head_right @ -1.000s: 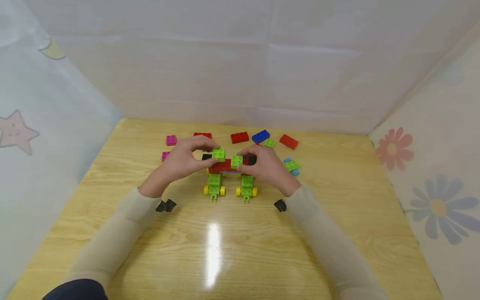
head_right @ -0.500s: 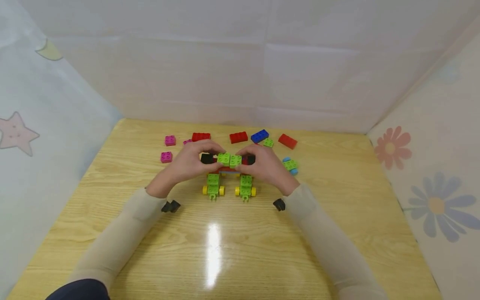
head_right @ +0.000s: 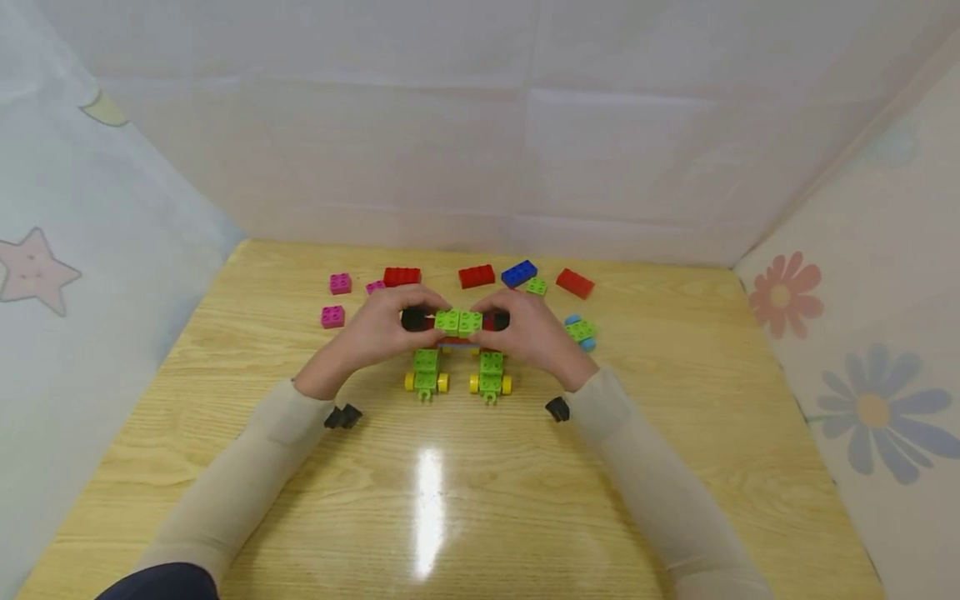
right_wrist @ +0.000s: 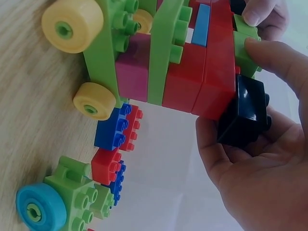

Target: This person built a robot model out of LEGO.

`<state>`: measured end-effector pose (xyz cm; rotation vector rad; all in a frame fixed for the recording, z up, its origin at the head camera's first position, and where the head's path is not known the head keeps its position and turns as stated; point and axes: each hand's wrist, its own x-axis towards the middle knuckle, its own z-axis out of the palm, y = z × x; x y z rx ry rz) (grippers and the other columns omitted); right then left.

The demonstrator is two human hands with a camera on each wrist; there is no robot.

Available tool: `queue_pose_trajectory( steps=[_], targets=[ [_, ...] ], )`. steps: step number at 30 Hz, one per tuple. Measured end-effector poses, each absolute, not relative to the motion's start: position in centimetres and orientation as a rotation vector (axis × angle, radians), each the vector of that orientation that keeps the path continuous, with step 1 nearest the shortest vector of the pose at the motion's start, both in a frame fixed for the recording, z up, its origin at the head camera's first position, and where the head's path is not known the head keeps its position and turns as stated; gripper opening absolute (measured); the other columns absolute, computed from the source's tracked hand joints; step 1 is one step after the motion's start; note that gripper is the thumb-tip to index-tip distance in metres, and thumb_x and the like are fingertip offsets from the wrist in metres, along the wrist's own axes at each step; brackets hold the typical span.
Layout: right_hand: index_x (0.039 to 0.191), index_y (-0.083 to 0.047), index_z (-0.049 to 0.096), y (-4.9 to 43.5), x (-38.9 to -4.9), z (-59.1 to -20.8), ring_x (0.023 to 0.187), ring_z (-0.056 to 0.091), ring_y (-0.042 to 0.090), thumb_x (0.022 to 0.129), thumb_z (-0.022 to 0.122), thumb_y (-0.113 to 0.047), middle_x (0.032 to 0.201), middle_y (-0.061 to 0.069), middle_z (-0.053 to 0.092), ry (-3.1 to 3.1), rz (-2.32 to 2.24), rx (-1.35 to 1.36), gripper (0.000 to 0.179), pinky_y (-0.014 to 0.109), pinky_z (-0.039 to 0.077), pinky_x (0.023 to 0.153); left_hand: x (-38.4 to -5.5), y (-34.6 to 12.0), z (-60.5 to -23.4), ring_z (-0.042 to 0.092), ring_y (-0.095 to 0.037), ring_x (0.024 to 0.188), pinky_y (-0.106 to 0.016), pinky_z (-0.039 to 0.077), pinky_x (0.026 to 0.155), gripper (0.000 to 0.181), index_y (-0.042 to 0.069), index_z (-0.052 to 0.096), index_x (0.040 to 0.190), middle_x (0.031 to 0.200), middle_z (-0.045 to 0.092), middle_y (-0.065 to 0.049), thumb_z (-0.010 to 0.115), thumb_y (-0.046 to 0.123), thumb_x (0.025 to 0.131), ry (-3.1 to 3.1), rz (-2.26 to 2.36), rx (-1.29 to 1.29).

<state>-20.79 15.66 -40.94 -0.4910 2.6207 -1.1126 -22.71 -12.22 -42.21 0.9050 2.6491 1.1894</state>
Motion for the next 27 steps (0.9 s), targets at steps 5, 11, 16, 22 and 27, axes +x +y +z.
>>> queue_pose_trajectory(
  steps=[5, 11, 16, 22, 27],
  targets=[
    [0.142, -0.021, 0.076, 15.6, -20.8, -41.0, 0.145, 0.062, 0.033, 0.102, 0.084, -0.038, 0.147, 0.002, 0.073, 2.629, -1.111, -0.502, 0.044, 0.061, 0.053, 0.12, -22.6, -12.2, -42.1, 0.074, -0.03, 0.119, -0.051, 0.063, 0.105, 0.035, 0.014, 0.081, 0.131, 0.13, 0.079, -0.005, 0.088, 0.023, 0.098, 2.67, 1.158, 0.92],
    [0.142, -0.02, 0.076, 15.5, -20.8, -40.9, 0.144, 0.063, 0.032, 0.102, 0.084, -0.037, 0.146, 0.003, 0.074, 2.629, -1.109, -0.518, 0.044, 0.06, 0.054, 0.119, -22.7, -12.2, -41.8, 0.074, -0.029, 0.118, -0.052, 0.064, 0.105, 0.035, 0.011, 0.08, 0.131, 0.131, 0.079, -0.006, 0.088, 0.023, 0.098, 2.688, 1.093, 0.976],
    [0.141, -0.019, 0.077, 15.4, -20.8, -40.5, 0.143, 0.063, 0.032, 0.103, 0.084, -0.036, 0.146, 0.002, 0.074, 2.635, -1.087, -0.546, 0.043, 0.059, 0.054, 0.119, -22.8, -12.1, -41.2, 0.073, -0.027, 0.113, -0.052, 0.065, 0.102, 0.036, 0.008, 0.08, 0.13, 0.129, 0.08, -0.008, 0.088, 0.021, 0.097, 2.698, 1.017, 1.018],
    [0.139, -0.016, 0.078, 15.3, -21.0, -40.1, 0.122, 0.073, 0.027, 0.102, 0.085, -0.036, 0.133, 0.003, 0.078, 2.649, -1.05, -0.596, 0.043, 0.053, 0.061, 0.107, -23.0, -11.7, -40.3, 0.073, -0.027, 0.11, -0.046, 0.066, 0.098, 0.036, 0.007, 0.08, 0.13, 0.129, 0.08, -0.008, 0.087, 0.02, 0.097, 2.703, 0.886, 1.033],
    [0.138, -0.017, 0.078, 15.3, -21.2, -40.0, 0.11, 0.074, 0.023, 0.102, 0.085, -0.038, 0.126, 0.001, 0.078, 2.653, -1.034, -0.581, 0.043, 0.05, 0.063, 0.1, -23.2, -11.5, -40.1, 0.073, -0.026, 0.109, -0.043, 0.066, 0.097, 0.037, 0.007, 0.079, 0.132, 0.131, 0.079, -0.009, 0.086, 0.02, 0.098, 2.702, 0.837, 1.032]
  ],
)
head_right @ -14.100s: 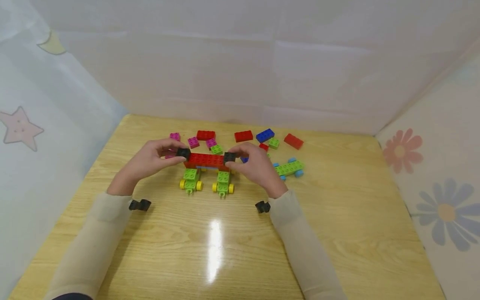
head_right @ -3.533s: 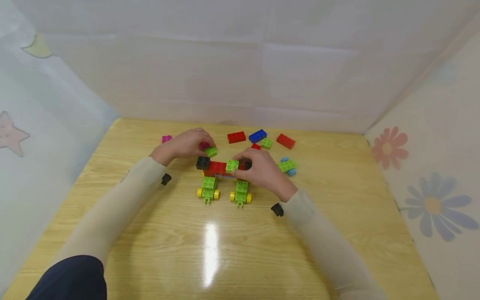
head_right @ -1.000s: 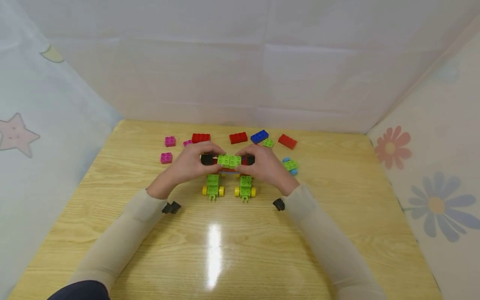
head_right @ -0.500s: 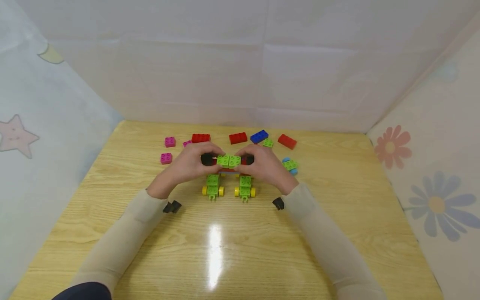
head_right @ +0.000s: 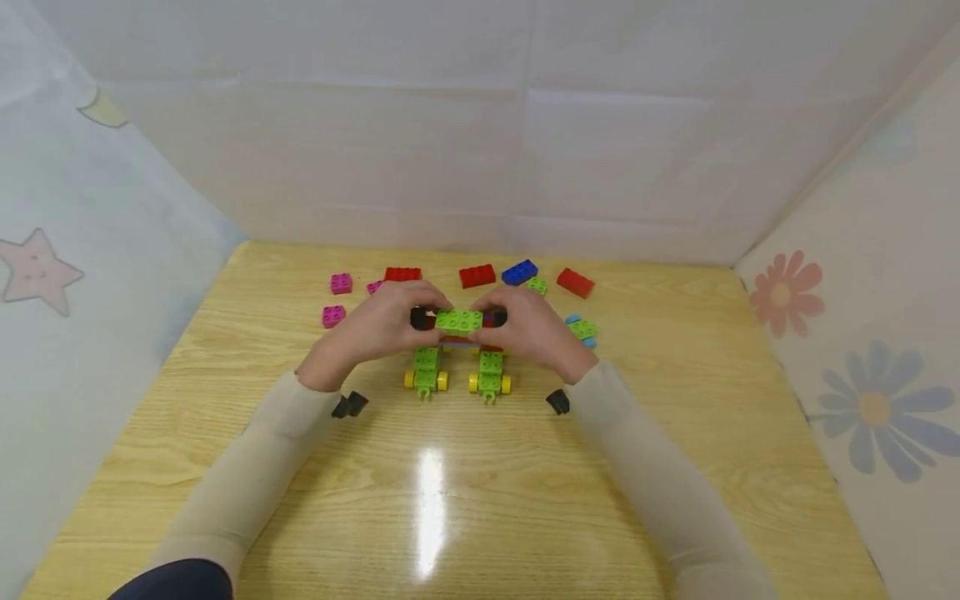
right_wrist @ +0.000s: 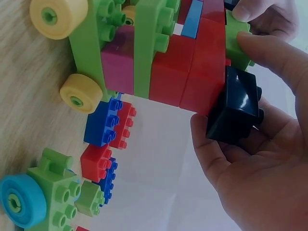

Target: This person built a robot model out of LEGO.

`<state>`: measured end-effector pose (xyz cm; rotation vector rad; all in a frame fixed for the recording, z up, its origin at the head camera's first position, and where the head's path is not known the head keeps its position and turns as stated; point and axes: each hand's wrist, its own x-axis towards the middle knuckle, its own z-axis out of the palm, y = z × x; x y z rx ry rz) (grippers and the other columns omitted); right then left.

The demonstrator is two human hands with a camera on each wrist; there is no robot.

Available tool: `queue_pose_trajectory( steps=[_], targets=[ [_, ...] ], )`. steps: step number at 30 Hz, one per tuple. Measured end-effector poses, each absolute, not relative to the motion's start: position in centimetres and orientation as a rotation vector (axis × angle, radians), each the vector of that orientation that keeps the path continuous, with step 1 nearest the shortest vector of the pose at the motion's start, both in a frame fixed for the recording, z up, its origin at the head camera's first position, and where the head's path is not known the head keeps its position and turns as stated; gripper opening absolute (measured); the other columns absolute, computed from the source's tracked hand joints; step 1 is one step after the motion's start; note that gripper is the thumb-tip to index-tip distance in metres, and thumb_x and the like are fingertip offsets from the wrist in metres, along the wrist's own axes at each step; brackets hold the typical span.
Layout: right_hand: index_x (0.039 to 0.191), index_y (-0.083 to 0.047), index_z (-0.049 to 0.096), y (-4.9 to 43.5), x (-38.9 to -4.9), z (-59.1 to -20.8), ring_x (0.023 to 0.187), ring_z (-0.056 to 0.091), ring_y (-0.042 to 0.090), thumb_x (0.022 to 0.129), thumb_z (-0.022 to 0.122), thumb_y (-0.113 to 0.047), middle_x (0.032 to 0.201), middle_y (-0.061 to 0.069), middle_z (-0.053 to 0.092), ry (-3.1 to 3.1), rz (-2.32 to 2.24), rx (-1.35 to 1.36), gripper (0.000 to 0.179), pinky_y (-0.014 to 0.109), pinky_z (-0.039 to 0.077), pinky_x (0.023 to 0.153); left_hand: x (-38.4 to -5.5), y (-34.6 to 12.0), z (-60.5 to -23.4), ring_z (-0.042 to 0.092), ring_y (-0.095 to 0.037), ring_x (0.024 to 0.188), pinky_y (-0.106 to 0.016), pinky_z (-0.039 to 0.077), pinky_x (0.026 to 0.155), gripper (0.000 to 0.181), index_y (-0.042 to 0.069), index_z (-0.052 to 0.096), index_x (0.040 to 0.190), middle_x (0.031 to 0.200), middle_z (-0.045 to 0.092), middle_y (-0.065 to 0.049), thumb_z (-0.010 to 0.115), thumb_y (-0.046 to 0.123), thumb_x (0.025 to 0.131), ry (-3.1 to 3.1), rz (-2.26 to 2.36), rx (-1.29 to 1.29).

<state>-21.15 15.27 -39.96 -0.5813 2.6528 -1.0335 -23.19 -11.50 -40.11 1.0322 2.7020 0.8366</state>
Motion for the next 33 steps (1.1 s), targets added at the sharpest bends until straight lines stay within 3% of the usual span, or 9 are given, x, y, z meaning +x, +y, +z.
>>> queue_pose_trajectory(
  steps=[8, 16, 22, 33],
  targets=[
    [0.14, -0.019, 0.077, 15.2, -21.1, -40.6, 0.135, 0.068, 0.03, 0.102, 0.085, -0.038, 0.141, 0.002, 0.076, 2.643, -1.096, -0.555, 0.043, 0.057, 0.057, 0.115, -23.2, -12.0, -40.5, 0.073, -0.026, 0.11, -0.046, 0.066, 0.099, 0.038, 0.007, 0.079, 0.131, 0.129, 0.079, -0.008, 0.089, 0.02, 0.097, 2.703, 0.882, 1.0],
    [0.142, -0.02, 0.076, 15.7, -21.0, -41.4, 0.146, 0.061, 0.034, 0.101, 0.086, -0.039, 0.147, 0.004, 0.073, 2.608, -1.167, -0.492, 0.046, 0.062, 0.051, 0.122, -22.8, -11.7, -40.7, 0.072, -0.027, 0.116, -0.047, 0.065, 0.103, 0.04, 0.008, 0.078, 0.134, 0.132, 0.079, -0.008, 0.089, 0.023, 0.098, 2.708, 0.878, 0.977],
    [0.141, -0.018, 0.076, 15.9, -20.9, -42.2, 0.147, 0.059, 0.037, 0.101, 0.086, -0.038, 0.15, 0.007, 0.071, 2.604, -1.22, -0.469, 0.046, 0.065, 0.048, 0.125, -23.0, -11.8, -41.6, 0.071, -0.026, 0.119, -0.05, 0.063, 0.106, 0.041, 0.012, 0.078, 0.135, 0.134, 0.079, -0.006, 0.088, 0.027, 0.099, 2.689, 0.943, 0.92],
    [0.141, -0.018, 0.077, 15.6, -20.7, -42.5, 0.142, 0.063, 0.035, 0.1, 0.087, -0.039, 0.146, 0.007, 0.072, 2.613, -1.263, -0.441, 0.047, 0.062, 0.053, 0.12, -23.6, -12.4, -43.0, 0.071, -0.025, 0.119, -0.051, 0.061, 0.108, 0.038, 0.018, 0.081, 0.132, 0.13, 0.08, -0.001, 0.09, 0.03, 0.097, 2.631, 1.138, 0.834]
  ],
)
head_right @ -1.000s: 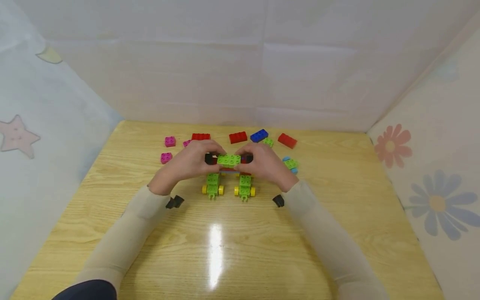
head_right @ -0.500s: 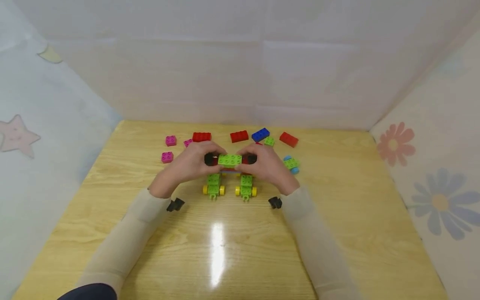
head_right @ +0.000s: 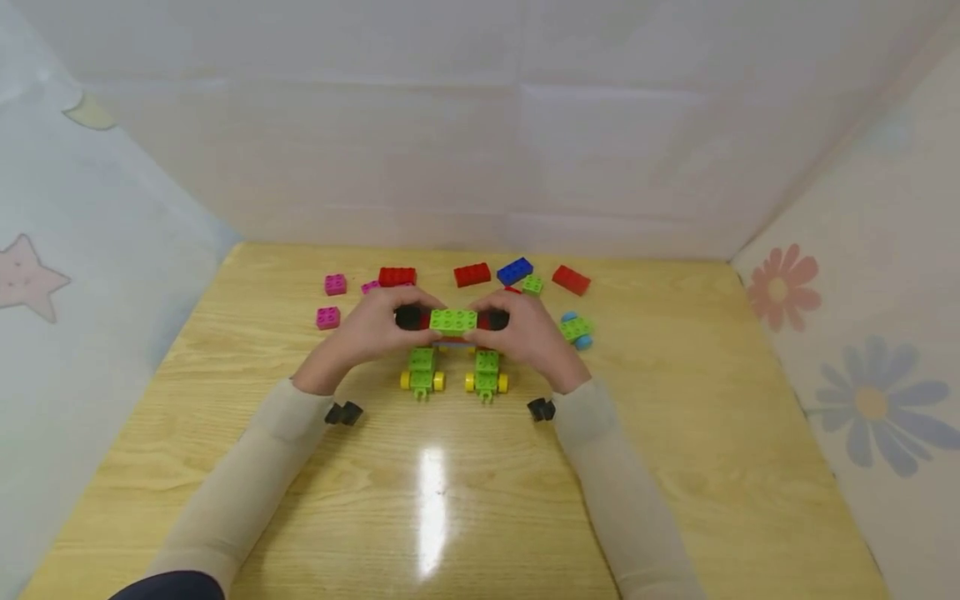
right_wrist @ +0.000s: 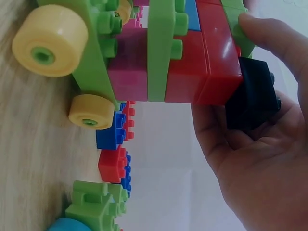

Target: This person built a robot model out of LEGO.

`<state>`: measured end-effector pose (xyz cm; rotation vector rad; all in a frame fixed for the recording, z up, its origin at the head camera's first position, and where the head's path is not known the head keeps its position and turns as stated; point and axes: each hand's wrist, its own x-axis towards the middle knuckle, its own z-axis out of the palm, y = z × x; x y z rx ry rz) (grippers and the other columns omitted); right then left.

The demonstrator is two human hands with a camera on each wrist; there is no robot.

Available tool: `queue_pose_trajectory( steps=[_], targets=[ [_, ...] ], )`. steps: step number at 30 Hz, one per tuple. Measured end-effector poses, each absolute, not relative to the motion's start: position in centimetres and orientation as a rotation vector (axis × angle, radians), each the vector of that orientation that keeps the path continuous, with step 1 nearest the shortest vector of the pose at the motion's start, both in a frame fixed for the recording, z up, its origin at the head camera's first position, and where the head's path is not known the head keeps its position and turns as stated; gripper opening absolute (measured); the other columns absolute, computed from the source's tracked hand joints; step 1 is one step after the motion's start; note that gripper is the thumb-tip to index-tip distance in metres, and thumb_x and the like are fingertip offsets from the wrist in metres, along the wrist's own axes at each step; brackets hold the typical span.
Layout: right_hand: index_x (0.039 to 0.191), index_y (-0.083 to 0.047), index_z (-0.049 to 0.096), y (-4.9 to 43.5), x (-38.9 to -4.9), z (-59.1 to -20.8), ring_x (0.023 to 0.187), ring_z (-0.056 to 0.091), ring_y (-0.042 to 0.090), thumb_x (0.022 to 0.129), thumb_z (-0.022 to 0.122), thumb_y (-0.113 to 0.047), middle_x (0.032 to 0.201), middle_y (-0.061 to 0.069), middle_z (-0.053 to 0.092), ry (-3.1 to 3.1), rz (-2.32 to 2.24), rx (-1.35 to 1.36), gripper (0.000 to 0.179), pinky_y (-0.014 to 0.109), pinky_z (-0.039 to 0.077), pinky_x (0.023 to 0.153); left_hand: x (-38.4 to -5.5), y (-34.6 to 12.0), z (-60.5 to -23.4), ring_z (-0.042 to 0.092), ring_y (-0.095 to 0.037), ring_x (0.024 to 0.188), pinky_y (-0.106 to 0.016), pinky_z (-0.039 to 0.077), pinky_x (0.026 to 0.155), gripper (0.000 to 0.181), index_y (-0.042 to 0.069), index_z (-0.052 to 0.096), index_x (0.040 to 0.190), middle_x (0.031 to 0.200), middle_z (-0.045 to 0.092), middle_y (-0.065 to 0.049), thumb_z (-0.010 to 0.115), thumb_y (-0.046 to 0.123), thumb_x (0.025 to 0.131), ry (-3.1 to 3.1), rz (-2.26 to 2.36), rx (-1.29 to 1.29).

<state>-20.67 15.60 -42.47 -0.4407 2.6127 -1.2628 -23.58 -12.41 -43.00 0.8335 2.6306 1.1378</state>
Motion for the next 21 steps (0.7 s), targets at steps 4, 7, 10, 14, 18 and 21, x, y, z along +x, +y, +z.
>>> queue_pose_trajectory(
  steps=[4, 7, 10, 14, 18, 21],
  targets=[
    [0.141, -0.017, 0.077, 15.52, -20.49, -42.37, 0.139, 0.066, 0.034, 0.101, 0.087, -0.038, 0.144, 0.006, 0.073, 2.622, -1.245, -0.452, 0.046, 0.06, 0.055, 0.118, -23.29, -12.34, -42.82, 0.072, -0.025, 0.121, -0.051, 0.061, 0.108, 0.037, 0.017, 0.081, 0.133, 0.131, 0.08, -0.002, 0.089, 0.03, 0.098, 2.64, 1.098, 0.829],
    [0.141, -0.017, 0.077, 15.51, -20.36, -42.3, 0.137, 0.067, 0.034, 0.101, 0.087, -0.037, 0.143, 0.006, 0.074, 2.632, -1.239, -0.466, 0.046, 0.06, 0.057, 0.116, -23.06, -12.22, -42.67, 0.072, -0.025, 0.119, -0.051, 0.062, 0.107, 0.037, 0.016, 0.081, 0.133, 0.131, 0.08, -0.003, 0.089, 0.03, 0.099, 2.657, 1.063, 0.836],
    [0.141, -0.017, 0.077, 15.51, -20.32, -42.27, 0.137, 0.067, 0.034, 0.101, 0.086, -0.037, 0.142, 0.006, 0.074, 2.637, -1.236, -0.485, 0.046, 0.06, 0.056, 0.116, -22.86, -12.19, -42.54, 0.072, -0.025, 0.117, -0.049, 0.062, 0.105, 0.037, 0.015, 0.081, 0.132, 0.13, 0.08, -0.003, 0.089, 0.03, 0.099, 2.675, 1.045, 0.842],
    [0.141, -0.018, 0.077, 15.57, -20.29, -42.38, 0.14, 0.065, 0.035, 0.101, 0.086, -0.038, 0.144, 0.006, 0.073, 2.629, -1.238, -0.492, 0.046, 0.061, 0.054, 0.118, -22.63, -12.2, -42.54, 0.073, -0.024, 0.114, -0.048, 0.063, 0.101, 0.037, 0.014, 0.082, 0.131, 0.128, 0.081, -0.004, 0.09, 0.028, 0.098, 2.684, 1.061, 0.861],
    [0.142, -0.019, 0.076, 15.71, -20.29, -42.53, 0.144, 0.063, 0.035, 0.101, 0.086, -0.039, 0.146, 0.006, 0.072, 2.618, -1.24, -0.477, 0.047, 0.063, 0.052, 0.121, -22.57, -12.17, -42.63, 0.073, -0.024, 0.112, -0.047, 0.064, 0.098, 0.037, 0.013, 0.081, 0.131, 0.128, 0.081, -0.005, 0.09, 0.027, 0.098, 2.675, 1.093, 0.877],
    [0.142, -0.019, 0.076, 15.8, -20.31, -42.56, 0.145, 0.062, 0.036, 0.101, 0.086, -0.039, 0.147, 0.006, 0.072, 2.615, -1.242, -0.462, 0.046, 0.064, 0.051, 0.122, -22.69, -12.15, -42.66, 0.073, -0.024, 0.112, -0.048, 0.064, 0.099, 0.037, 0.013, 0.081, 0.131, 0.128, 0.081, -0.005, 0.09, 0.028, 0.098, 2.666, 1.108, 0.879]
  ],
)
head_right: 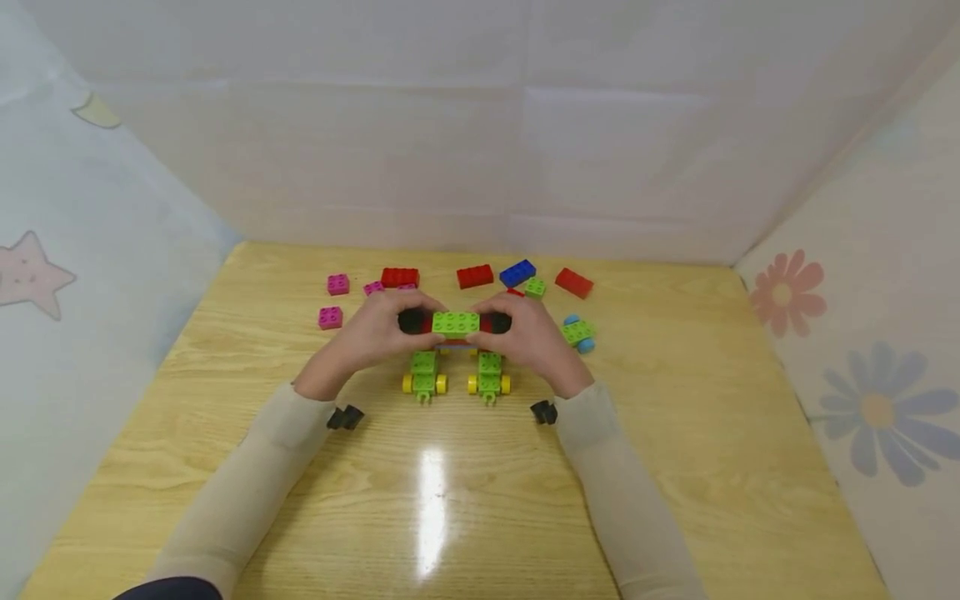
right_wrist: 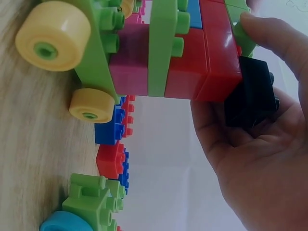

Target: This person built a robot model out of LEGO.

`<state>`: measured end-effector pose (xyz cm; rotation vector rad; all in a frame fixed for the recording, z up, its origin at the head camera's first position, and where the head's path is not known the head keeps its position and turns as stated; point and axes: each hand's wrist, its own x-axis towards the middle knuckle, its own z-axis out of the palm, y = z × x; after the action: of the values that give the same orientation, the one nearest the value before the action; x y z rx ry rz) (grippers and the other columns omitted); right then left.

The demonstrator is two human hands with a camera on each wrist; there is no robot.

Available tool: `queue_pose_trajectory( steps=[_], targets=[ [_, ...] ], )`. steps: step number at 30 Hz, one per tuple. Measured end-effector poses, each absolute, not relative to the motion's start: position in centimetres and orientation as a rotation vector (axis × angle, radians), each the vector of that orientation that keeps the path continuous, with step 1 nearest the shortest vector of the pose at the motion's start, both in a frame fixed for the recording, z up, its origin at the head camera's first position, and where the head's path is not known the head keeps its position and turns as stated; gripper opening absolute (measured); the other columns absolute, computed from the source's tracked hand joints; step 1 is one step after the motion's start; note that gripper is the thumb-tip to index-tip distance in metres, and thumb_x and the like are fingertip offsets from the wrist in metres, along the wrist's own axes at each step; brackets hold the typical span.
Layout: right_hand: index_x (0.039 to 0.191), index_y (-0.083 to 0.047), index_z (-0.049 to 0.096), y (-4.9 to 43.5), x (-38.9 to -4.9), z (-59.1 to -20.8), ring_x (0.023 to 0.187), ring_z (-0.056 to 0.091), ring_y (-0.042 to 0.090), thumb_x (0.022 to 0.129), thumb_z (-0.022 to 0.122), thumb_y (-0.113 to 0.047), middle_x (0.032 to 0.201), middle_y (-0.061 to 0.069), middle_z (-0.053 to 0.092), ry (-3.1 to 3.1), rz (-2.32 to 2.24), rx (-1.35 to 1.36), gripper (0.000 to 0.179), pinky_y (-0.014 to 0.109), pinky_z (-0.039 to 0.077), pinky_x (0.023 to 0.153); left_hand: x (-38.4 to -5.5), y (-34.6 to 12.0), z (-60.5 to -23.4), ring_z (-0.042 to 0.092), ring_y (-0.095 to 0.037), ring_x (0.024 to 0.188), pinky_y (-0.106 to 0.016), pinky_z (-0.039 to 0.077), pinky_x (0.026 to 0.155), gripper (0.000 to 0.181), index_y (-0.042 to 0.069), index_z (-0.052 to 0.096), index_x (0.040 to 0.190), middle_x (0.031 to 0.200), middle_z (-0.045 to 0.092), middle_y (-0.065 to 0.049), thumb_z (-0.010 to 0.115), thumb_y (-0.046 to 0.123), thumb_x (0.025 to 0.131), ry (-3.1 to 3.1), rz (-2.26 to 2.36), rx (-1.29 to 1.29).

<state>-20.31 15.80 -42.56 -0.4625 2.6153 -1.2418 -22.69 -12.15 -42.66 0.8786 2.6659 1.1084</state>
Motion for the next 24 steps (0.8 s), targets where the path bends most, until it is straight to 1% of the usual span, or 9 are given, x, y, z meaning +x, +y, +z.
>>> queue_pose_trajectory(
  steps=[13, 17, 24],
  targets=[
    [0.143, -0.018, 0.075, 15.8, -20.12, -42.79, 0.147, 0.061, 0.037, 0.102, 0.084, -0.04, 0.149, 0.007, 0.071, 2.62, -1.242, -0.448, 0.047, 0.065, 0.049, 0.124, -22.92, -12.33, -43.17, 0.071, -0.024, 0.115, -0.049, 0.062, 0.102, 0.04, 0.014, 0.08, 0.133, 0.13, 0.081, -0.004, 0.09, 0.031, 0.098, 2.637, 1.135, 0.843],
    [0.144, -0.018, 0.074, 15.76, -20.05, -42.76, 0.147, 0.061, 0.038, 0.103, 0.084, -0.039, 0.151, 0.008, 0.07, 2.627, -1.241, -0.437, 0.048, 0.065, 0.05, 0.123, -22.88, -12.31, -43.05, 0.07, -0.025, 0.118, -0.05, 0.061, 0.105, 0.04, 0.015, 0.08, 0.134, 0.132, 0.08, -0.004, 0.089, 0.032, 0.099, 2.64, 1.125, 0.844],
    [0.144, -0.02, 0.074, 15.66, -19.95, -42.58, 0.146, 0.061, 0.036, 0.103, 0.083, -0.04, 0.15, 0.006, 0.07, 2.617, -1.24, -0.431, 0.047, 0.064, 0.052, 0.121, -22.87, -12.41, -43.13, 0.071, -0.025, 0.117, -0.05, 0.062, 0.104, 0.04, 0.016, 0.08, 0.134, 0.131, 0.08, -0.003, 0.089, 0.032, 0.099, 2.644, 1.114, 0.846]
  ],
)
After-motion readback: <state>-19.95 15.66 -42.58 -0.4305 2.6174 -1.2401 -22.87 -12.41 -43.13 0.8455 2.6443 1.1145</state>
